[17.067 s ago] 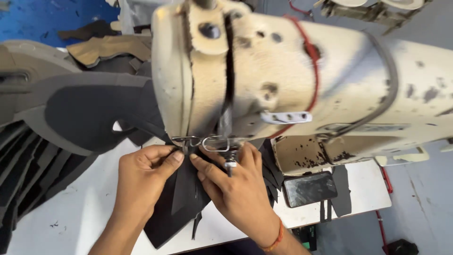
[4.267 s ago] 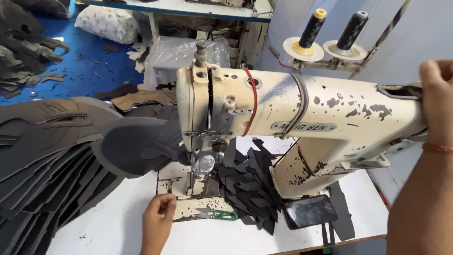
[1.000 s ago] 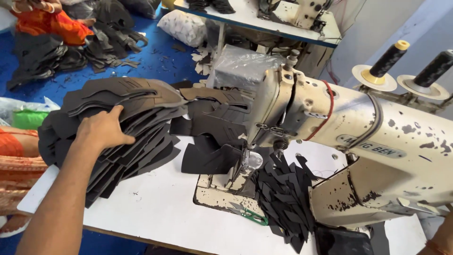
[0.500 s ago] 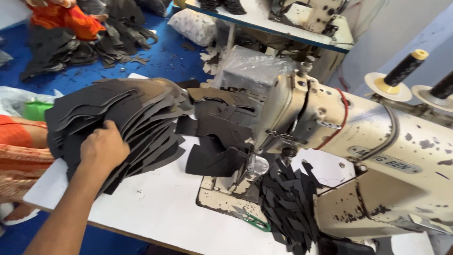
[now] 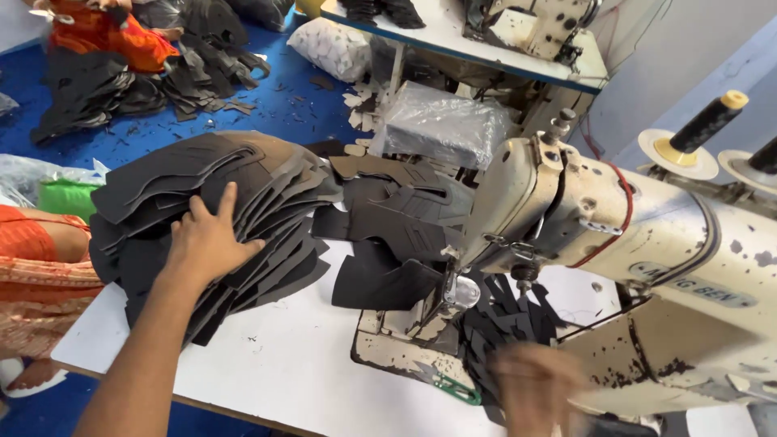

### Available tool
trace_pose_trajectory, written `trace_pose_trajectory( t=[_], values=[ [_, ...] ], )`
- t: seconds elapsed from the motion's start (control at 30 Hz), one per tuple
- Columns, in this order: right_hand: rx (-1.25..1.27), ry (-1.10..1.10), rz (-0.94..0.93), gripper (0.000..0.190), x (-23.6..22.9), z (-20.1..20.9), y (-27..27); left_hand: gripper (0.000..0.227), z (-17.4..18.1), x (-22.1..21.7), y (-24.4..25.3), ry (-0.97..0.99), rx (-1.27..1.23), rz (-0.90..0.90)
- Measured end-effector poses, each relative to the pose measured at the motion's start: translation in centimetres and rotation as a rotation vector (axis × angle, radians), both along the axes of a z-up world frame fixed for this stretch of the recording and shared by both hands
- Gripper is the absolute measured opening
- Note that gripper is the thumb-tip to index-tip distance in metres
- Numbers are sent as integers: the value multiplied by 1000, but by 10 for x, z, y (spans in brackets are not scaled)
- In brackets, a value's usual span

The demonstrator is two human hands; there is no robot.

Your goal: The person uses a sewing machine to stitch black rubber or synthetic material pieces, likely car floor mats or parts. They guide the material under the needle, cut the thread, and handle the finished pieces, stacking them on the table.

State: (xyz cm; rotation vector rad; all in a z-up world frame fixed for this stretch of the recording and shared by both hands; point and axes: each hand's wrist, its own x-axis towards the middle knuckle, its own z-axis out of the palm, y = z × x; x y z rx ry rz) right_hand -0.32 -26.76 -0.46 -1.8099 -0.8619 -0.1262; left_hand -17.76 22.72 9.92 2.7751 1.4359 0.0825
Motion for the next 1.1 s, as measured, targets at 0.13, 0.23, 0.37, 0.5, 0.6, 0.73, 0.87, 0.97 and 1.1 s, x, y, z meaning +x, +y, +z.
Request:
trace_pose_trajectory(
  t=[0.13, 0.23, 0.37, 0.5, 0.6, 0.73, 0.87, 0.97, 1.1],
  values=[
    [185, 646, 671, 53, -33, 58, 190, 133, 0, -14, 39, -77, -244, 41],
    [120, 962, 570, 63, -22, 50, 289, 133, 0, -18, 49, -74, -264, 12],
    [243, 1206, 490, 56, 20, -21, 404, 124, -7, -29, 33, -164, -215, 61],
    [331, 1428, 453, 37, 53, -79, 471, 120, -27, -36, 27, -311, -139, 39],
    [255, 1442, 367, 28, 38, -18, 466, 118, -36, -39, 26, -357, -68, 21],
    [291, 1432, 436, 23, 16, 38, 466, 117, -48, -43, 27, -442, -33, 16],
    [306, 1394, 550, 25, -14, 74, 462, 119, -55, -56, 25, -539, -52, -10],
    [427, 1369, 601, 31, -31, 81, 461, 120, -52, -61, 18, -588, -8, -76],
    [470, 1419, 716, 32, -43, 59, 451, 113, -17, -74, -9, -577, 57, -147]
  ],
)
